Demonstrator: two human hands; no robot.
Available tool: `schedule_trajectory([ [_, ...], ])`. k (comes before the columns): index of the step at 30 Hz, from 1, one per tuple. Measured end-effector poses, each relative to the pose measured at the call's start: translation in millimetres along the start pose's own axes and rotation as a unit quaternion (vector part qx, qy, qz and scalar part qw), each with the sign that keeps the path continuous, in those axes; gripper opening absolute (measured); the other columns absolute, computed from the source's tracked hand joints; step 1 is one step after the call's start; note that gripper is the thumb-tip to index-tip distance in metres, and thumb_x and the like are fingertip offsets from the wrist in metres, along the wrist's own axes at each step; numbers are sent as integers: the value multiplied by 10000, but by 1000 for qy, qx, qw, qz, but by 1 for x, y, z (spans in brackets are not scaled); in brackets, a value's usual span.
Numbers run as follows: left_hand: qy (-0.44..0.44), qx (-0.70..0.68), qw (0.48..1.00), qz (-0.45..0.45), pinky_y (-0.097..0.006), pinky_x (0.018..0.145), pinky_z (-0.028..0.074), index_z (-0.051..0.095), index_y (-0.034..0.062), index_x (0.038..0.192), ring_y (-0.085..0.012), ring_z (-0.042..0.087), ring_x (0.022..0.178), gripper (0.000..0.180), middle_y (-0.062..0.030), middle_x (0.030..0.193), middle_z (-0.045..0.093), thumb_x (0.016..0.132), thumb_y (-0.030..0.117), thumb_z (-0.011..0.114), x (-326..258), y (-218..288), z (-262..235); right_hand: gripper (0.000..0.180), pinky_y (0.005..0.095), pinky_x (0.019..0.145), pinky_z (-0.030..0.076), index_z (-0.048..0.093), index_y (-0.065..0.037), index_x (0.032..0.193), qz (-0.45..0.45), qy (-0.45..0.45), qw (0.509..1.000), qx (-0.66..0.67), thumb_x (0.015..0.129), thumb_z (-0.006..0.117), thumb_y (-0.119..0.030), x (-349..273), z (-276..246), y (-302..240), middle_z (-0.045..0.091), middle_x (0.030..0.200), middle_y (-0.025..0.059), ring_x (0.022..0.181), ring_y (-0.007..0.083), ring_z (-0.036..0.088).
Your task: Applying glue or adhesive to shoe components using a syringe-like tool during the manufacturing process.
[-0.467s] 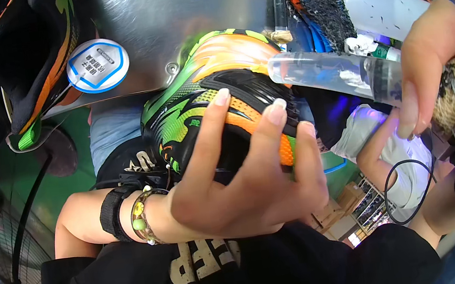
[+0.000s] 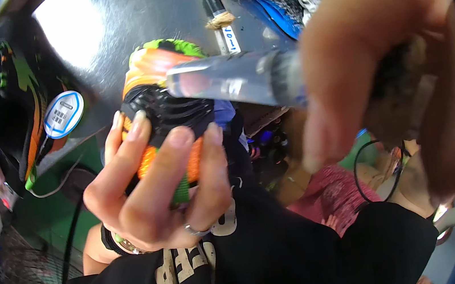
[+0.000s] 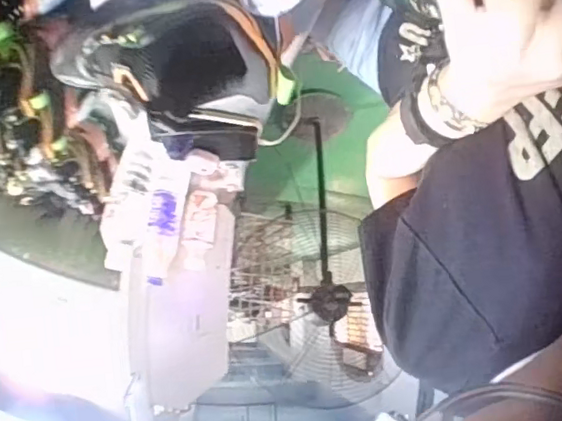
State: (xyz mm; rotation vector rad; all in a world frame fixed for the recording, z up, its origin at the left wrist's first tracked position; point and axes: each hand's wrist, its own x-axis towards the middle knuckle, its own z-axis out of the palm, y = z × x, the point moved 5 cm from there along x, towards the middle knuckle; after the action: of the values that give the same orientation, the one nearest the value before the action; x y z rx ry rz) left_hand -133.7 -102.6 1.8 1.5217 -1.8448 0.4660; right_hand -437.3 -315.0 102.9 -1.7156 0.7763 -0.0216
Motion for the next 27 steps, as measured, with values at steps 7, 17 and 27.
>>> schedule_trajectory([
  [7,-19,-48,999,0,-337,810,585,708,212,967,-253,532,932,326,-78,1064,508,669,143,820,-43,-40,-22,202,185,604,434,552,-36,670,-23,107,994,-11,849,641,0,123,194,-55,575,761,85,587,130,547],
  [17,-2,-55,998,42,-288,653,610,688,233,945,-230,531,871,356,-66,998,486,622,210,836,-36,-48,-25,228,169,574,416,533,-40,656,-87,189,978,14,860,612,24,98,198,-41,561,734,71,544,114,528],
  [27,-50,-40,996,57,-310,664,592,662,231,971,-259,519,858,375,-91,1049,452,641,273,834,-39,-49,-29,255,154,547,400,516,-45,642,-134,262,955,34,871,586,45,41,198,-18,548,710,58,505,99,512],
])
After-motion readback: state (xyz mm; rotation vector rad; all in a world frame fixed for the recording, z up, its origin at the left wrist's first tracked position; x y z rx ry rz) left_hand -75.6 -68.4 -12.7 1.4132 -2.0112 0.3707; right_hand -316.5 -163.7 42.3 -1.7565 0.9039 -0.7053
